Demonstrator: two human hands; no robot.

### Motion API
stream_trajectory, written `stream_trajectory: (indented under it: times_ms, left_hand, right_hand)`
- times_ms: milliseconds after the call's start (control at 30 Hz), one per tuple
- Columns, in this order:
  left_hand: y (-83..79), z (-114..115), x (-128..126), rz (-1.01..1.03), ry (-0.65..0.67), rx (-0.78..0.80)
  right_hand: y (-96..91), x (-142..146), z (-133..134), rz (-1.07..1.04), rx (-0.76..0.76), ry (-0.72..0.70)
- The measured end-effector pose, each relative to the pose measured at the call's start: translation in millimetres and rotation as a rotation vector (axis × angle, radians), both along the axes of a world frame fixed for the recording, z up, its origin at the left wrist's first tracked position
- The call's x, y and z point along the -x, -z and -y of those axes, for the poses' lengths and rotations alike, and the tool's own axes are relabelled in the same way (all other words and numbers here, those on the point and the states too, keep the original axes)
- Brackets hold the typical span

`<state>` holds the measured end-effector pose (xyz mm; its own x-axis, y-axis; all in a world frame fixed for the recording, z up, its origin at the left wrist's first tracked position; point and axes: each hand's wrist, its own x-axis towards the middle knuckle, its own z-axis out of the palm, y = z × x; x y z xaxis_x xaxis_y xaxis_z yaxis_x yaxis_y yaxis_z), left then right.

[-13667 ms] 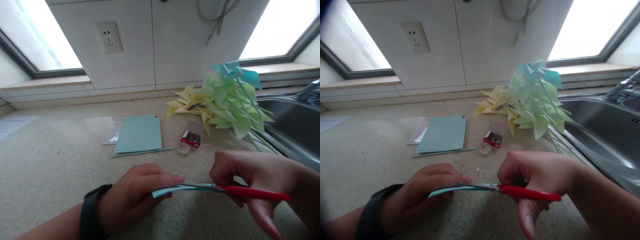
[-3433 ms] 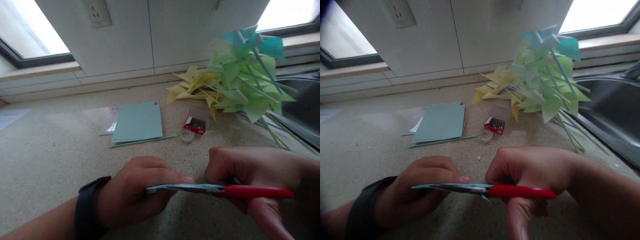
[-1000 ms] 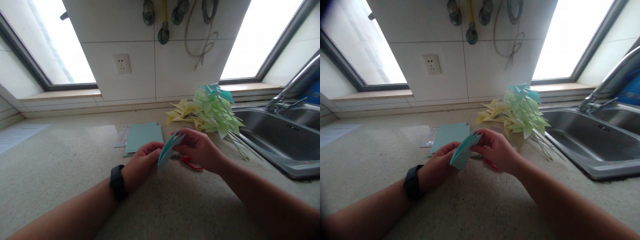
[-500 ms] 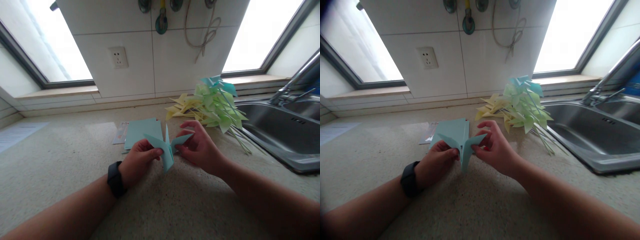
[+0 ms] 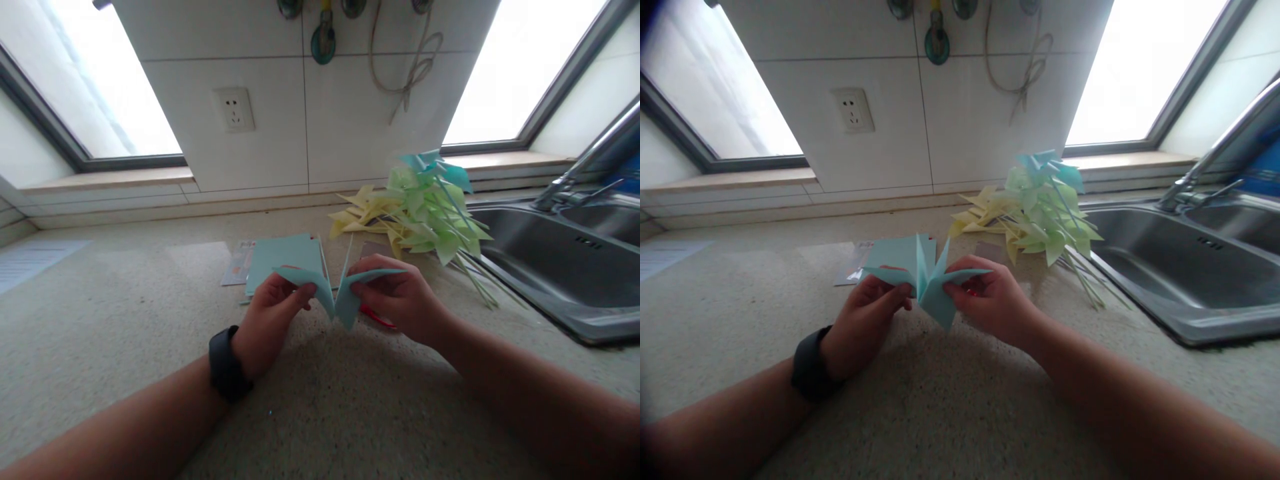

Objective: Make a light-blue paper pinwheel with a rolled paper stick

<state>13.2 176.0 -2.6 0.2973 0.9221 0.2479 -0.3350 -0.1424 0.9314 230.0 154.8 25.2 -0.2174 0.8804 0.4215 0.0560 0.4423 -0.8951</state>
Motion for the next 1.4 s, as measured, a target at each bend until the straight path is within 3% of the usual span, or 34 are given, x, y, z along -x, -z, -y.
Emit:
stream_trajectory:
  times_ms: [300, 733, 1400]
  left_hand:
    - [-9.5, 11.2, 6.8, -0.099, 0.155, -0.006]
    - [-9.9, 15.7, 4.6, -0.057, 0.151, -0.073]
    - [-19.2, 21.4, -0.9, -0.064, 0.089, -0.154]
  right_hand:
    - [3.0, 0.7, 4.6, -0.006, -0.07, 0.066]
    - [-1.4, 2.4, 11.5, 0.05, -0.171, -0.096]
    - [0.5, 5.9, 12.0, 0.043, -0.203, -0.118]
